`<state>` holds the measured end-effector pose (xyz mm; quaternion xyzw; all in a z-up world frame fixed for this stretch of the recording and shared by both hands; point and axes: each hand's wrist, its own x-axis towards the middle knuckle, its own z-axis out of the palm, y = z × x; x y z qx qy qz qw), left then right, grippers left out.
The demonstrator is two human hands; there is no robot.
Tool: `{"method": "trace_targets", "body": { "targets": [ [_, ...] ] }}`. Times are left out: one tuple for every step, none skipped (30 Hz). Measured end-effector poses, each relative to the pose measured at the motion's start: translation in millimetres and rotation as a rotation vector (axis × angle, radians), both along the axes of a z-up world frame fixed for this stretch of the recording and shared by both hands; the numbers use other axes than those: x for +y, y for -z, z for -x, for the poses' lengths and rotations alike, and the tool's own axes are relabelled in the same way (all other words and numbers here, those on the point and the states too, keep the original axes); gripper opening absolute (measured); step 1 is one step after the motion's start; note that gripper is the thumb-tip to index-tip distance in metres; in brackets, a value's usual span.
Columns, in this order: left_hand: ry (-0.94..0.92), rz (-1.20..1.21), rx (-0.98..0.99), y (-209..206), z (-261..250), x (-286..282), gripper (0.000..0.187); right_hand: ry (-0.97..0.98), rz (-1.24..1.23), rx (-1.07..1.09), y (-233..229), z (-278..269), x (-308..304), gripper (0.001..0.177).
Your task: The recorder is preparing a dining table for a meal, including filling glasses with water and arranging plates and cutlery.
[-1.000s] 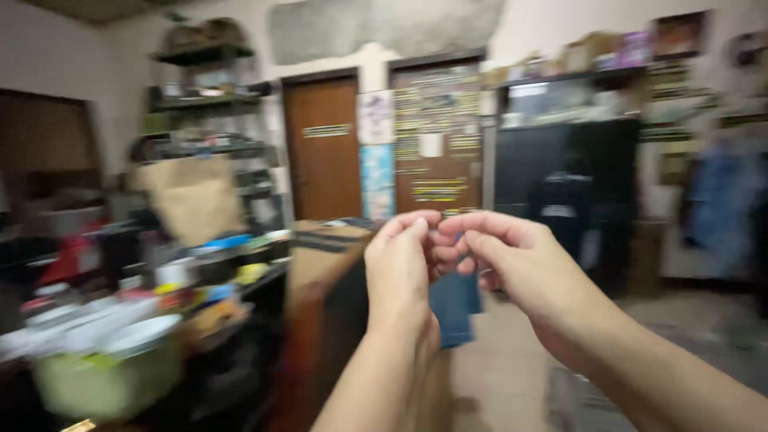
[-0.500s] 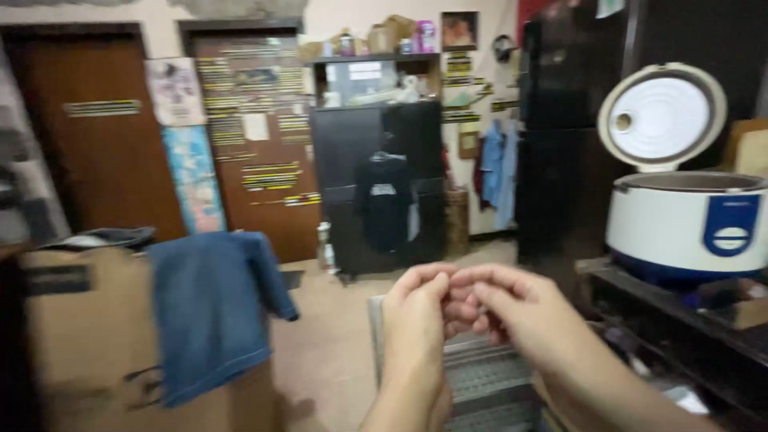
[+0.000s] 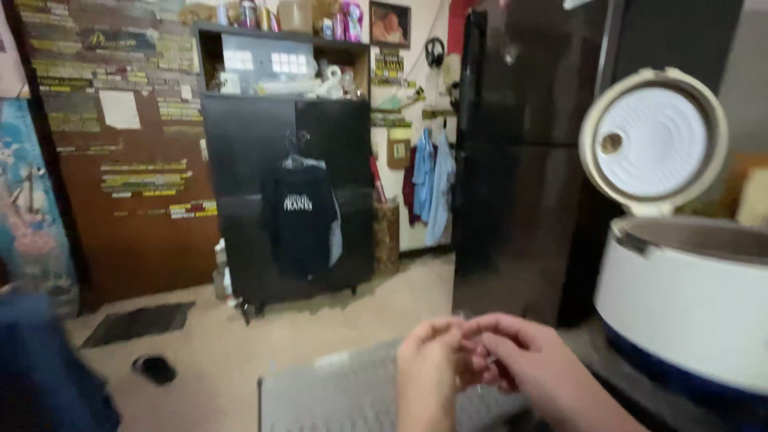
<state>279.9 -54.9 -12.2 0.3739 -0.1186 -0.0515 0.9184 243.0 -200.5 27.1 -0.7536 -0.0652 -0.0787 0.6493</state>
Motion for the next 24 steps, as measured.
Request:
{"method": "trace_targets", "body": {
  "targets": [
    [0.005, 0.005, -0.005, -10.0, -25.7, -1.3, 0.018, 0.005, 0.005, -0.005, -5.0, -30.4, -5.2, 0.022],
    [0.014, 0.018, 0.003, -18.0, -49.6, -3.8, 0.020, 0.017, 0.081, -0.056, -8.2, -58.9, -11.6, 0.025],
    [0.028, 0.019, 0.048, -13.6, -62.7, -4.8, 0.021, 0.033, 0.146, -0.069, 2.0, -76.6, -16.8, 0.028],
    [0.040, 0.014, 0.081, -9.8, -74.1, -8.1, 0.021, 0.042, 0.141, -0.035, -0.3, -78.0, -13.7, 0.028],
    [0.050, -0.020, 0.057, -9.6, -92.0, -9.2, 0.022, 0.080, 0.074, 0.028, -6.6, -87.6, -8.8, 0.027],
    [0.061, -0.054, 0.033, -9.7, -108.8, -9.4, 0.024, 0.119, 0.007, 0.091, -13.5, -96.4, -2.8, 0.027],
    [0.046, -0.043, 0.022, -5.9, -131.4, -12.1, 0.024, 0.105, 0.017, 0.080, -8.5, -121.0, -11.6, 0.027],
    [0.100, -0.092, 0.058, -2.6, -152.5, -14.3, 0.025, 0.103, 0.033, 0.113, -4.1, -144.1, -19.8, 0.026],
    [0.155, -0.145, 0.105, 4.8, -169.9, -16.9, 0.026, 0.100, 0.046, 0.157, 4.5, -164.3, -28.6, 0.025],
    [0.140, -0.137, 0.104, 3.1, -184.1, -16.9, 0.026, 0.086, 0.054, 0.155, 4.9, -185.6, -32.9, 0.025],
    [0.140, -0.159, 0.113, 10.0, -193.4, -15.8, 0.027, 0.112, 0.091, 0.169, 13.9, -203.4, -36.3, 0.024],
    [0.141, -0.179, 0.123, 17.3, -203.3, -15.4, 0.028, 0.137, 0.129, 0.182, 23.5, -221.7, -40.0, 0.023],
    [0.129, -0.175, 0.137, 29.6, -220.8, -15.3, 0.028, 0.123, 0.134, 0.195, 33.3, -238.3, -38.3, 0.023],
    [0.143, -0.144, 0.168, 41.3, -238.4, -15.9, 0.031, 0.116, 0.135, 0.246, 42.4, -255.1, -37.1, 0.023],
    [0.162, -0.119, 0.177, 45.8, -261.5, -18.0, 0.035, 0.116, 0.129, 0.277, 45.5, -275.3, -37.6, 0.022],
    [0.155, -0.121, 0.171, 45.6, -277.1, -14.1, 0.035, 0.110, 0.128, 0.271, 46.4, -292.0, -33.6, 0.022],
    [0.190, -0.144, 0.230, 47.3, -290.9, -13.2, 0.035, 0.138, 0.158, 0.338, 49.3, -306.2, -32.5, 0.022],
    [0.226, -0.167, 0.290, 49.5, -306.3, -13.1, 0.036, 0.165, 0.188, 0.406, 52.7, -322.0, -32.2, 0.021],
    [0.236, -0.173, 0.303, 53.0, -321.2, -11.2, 0.036, 0.172, 0.180, 0.421, 60.1, -340.7, -35.6, 0.021],
    [0.244, -0.256, 0.297, 56.3, -337.3, -10.4, 0.037, 0.163, 0.217, 0.434, 67.4, -360.6, -40.2, 0.022],
    [0.261, -0.344, 0.292, 59.7, -350.8, -12.9, 0.038, 0.159, 0.248, 0.453, 75.9, -376.3, -48.1, 0.023],
    [0.279, -0.355, 0.308, 68.9, -366.1, -16.5, 0.038, 0.172, 0.235, 0.473, 81.5, -388.1, -54.8, 0.023],
    [0.276, -0.364, 0.317, 77.2, -382.1, -20.0, 0.039, 0.150, 0.287, 0.423, 86.2, -400.7, -61.3, 0.025],
    [0.273, -0.373, 0.325, 85.6, -396.4, -22.5, 0.041, 0.127, 0.339, 0.373, 90.9, -411.7, -66.8, 0.027]
  ]
}}
